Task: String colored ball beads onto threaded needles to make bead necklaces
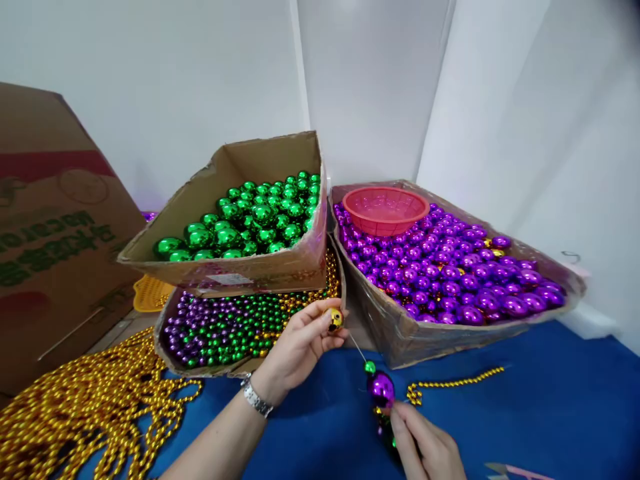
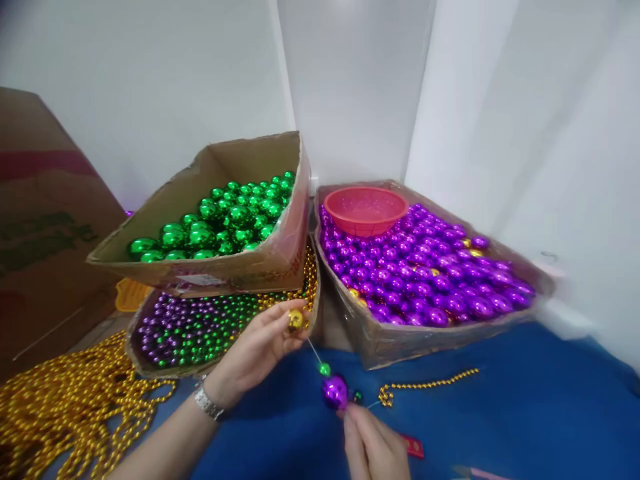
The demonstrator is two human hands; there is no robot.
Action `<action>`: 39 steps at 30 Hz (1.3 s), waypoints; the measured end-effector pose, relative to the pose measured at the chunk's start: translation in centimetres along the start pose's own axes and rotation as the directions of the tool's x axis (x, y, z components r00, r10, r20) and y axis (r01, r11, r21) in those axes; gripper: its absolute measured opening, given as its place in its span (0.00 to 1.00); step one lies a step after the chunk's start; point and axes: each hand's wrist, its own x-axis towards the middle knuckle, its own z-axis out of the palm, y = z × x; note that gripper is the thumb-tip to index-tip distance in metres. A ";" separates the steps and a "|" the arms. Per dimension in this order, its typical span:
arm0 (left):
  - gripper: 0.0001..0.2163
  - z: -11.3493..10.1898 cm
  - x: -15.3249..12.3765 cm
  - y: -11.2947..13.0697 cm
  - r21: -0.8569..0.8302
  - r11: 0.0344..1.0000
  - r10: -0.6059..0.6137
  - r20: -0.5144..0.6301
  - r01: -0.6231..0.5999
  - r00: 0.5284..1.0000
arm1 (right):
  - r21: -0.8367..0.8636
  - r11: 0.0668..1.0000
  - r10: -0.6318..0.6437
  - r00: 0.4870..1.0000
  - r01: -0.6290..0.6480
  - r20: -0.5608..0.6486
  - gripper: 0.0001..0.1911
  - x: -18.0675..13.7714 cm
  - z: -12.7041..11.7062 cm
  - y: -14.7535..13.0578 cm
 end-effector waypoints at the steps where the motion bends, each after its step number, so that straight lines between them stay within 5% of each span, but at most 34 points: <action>1: 0.14 -0.4 -0.4 -0.3 0.015 1.000 0.017 -0.012 -0.017 1.000 | -0.007 1.000 -0.027 0.999 0.028 0.029 0.11 0.2 -0.1 -0.1; 15: 0.15 -1.8 -1.9 -1.0 0.328 0.936 0.153 -0.045 -0.130 0.987 | -0.050 0.989 -0.132 0.979 0.141 0.157 0.09 0.3 -0.1 -0.1; 24: 0.17 -1.5 -2.8 -0.6 0.524 0.839 0.163 0.018 -0.149 0.986 | -0.118 0.968 -0.206 0.970 0.222 0.132 0.10 0.2 0.6 0.3; 33: 0.19 -1.4 -3.9 -2.5 0.231 0.971 0.058 -0.004 -0.055 0.998 | -0.052 0.982 -0.172 0.979 0.179 0.113 0.11 0.3 1.3 -0.1; 39: 0.19 -1.0 -4.6 -2.2 0.310 0.947 0.098 -0.046 -0.079 0.994 | -0.016 0.991 -0.128 0.982 0.132 0.142 0.12 -0.1 1.8 0.3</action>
